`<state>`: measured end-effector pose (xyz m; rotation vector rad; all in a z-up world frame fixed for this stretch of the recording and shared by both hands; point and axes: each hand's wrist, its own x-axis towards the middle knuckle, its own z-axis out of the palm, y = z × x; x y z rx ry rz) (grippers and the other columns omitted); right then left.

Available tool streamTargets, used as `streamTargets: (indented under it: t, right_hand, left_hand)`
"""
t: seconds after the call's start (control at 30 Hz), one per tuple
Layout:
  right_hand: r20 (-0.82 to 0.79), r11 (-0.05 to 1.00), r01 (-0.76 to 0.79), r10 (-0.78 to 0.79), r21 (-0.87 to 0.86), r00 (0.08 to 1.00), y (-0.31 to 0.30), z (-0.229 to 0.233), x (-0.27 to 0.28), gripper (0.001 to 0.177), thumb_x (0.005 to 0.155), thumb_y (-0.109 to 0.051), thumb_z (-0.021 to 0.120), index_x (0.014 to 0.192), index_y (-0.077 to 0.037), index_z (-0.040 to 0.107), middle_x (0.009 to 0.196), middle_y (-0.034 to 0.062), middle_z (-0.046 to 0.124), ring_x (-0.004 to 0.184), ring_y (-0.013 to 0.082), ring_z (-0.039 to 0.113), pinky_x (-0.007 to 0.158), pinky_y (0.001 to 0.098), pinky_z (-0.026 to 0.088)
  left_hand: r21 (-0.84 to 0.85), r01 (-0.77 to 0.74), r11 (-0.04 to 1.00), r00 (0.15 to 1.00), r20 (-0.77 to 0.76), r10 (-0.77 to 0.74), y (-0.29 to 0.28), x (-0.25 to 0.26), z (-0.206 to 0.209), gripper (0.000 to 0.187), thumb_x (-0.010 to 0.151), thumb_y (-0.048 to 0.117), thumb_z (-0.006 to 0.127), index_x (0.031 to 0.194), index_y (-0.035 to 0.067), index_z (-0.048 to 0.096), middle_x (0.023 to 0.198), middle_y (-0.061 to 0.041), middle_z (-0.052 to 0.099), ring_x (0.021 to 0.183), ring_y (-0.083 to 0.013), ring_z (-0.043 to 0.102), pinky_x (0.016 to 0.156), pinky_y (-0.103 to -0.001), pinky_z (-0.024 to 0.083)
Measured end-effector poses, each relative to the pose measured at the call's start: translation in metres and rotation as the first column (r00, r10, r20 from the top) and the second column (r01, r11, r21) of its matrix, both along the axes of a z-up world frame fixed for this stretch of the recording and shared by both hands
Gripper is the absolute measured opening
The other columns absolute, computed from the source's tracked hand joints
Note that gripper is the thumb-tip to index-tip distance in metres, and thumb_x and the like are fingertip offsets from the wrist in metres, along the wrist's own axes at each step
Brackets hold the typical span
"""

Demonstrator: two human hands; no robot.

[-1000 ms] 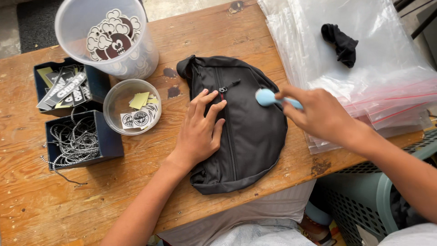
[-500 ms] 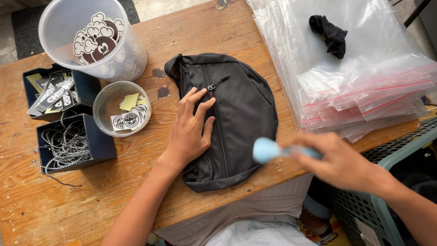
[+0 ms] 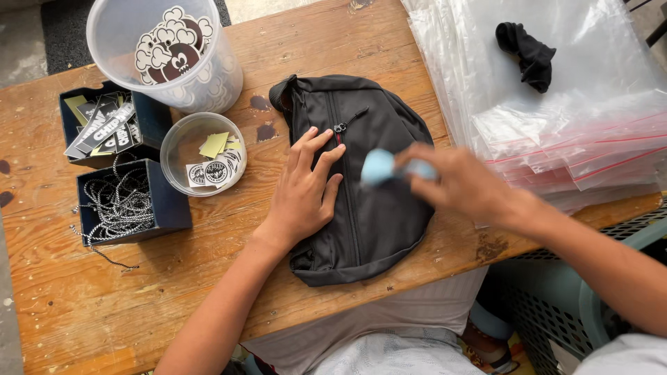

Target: The person cleans a black bag using a blue brush and a black cloth. They then attach a cartoon character sticker to the bag using a chain and place the bag into a plastic bag.

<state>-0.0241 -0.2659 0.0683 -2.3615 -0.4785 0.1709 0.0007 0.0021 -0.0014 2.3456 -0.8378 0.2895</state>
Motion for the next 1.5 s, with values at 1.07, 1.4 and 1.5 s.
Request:
streamTargets:
  t: [1.07, 1.4, 1.5]
  right_hand:
    - [-0.499, 0.961, -0.276, 0.252, 0.027, 0.829, 0.003, 0.034, -0.068, 0.026, 0.09, -0.03, 0.059, 0.11, -0.025, 0.075, 0.083, -0.0048, 0.079, 0.07, 0.0135, 0.068, 0.069, 0.0281, 0.05]
    - [-0.523, 0.957, -0.252, 0.288, 0.141, 0.802, 0.012, 0.042, -0.076, 0.015, 0.087, -0.024, 0.066, 0.098, -0.021, 0.076, 0.048, 0.0038, 0.062, 0.046, 0.0179, 0.06, 0.051, 0.0341, 0.052]
    - [-0.316, 0.996, -0.03, 0.055, 0.084, 0.947, -0.013, 0.019, -0.065, 0.028, 0.087, -0.024, 0.065, 0.113, -0.022, 0.074, 0.052, 0.0054, 0.065, 0.05, 0.0157, 0.057, 0.052, 0.0335, 0.05]
  left_hand:
    - [-0.065, -0.102, 0.993, 0.992, 0.066, 0.106, 0.011, 0.01, -0.011, 0.054, 0.08, -0.01, 0.047, 0.133, -0.001, 0.056, 0.146, -0.018, 0.05, 0.136, -0.0368, 0.05, 0.115, -0.047, 0.04]
    - [-0.015, -0.168, 0.986, 0.982, 0.079, 0.169, 0.004, 0.007, -0.01, 0.052, 0.082, -0.013, 0.051, 0.131, 0.003, 0.058, 0.141, -0.014, 0.053, 0.136, -0.0327, 0.05, 0.112, -0.043, 0.041]
    - [0.126, -0.174, 0.977, 0.977, 0.146, 0.155, 0.004, 0.008, 0.0, 0.05, 0.078, -0.011, 0.055, 0.127, 0.001, 0.059, 0.135, -0.016, 0.056, 0.131, -0.0336, 0.053, 0.107, -0.042, 0.043]
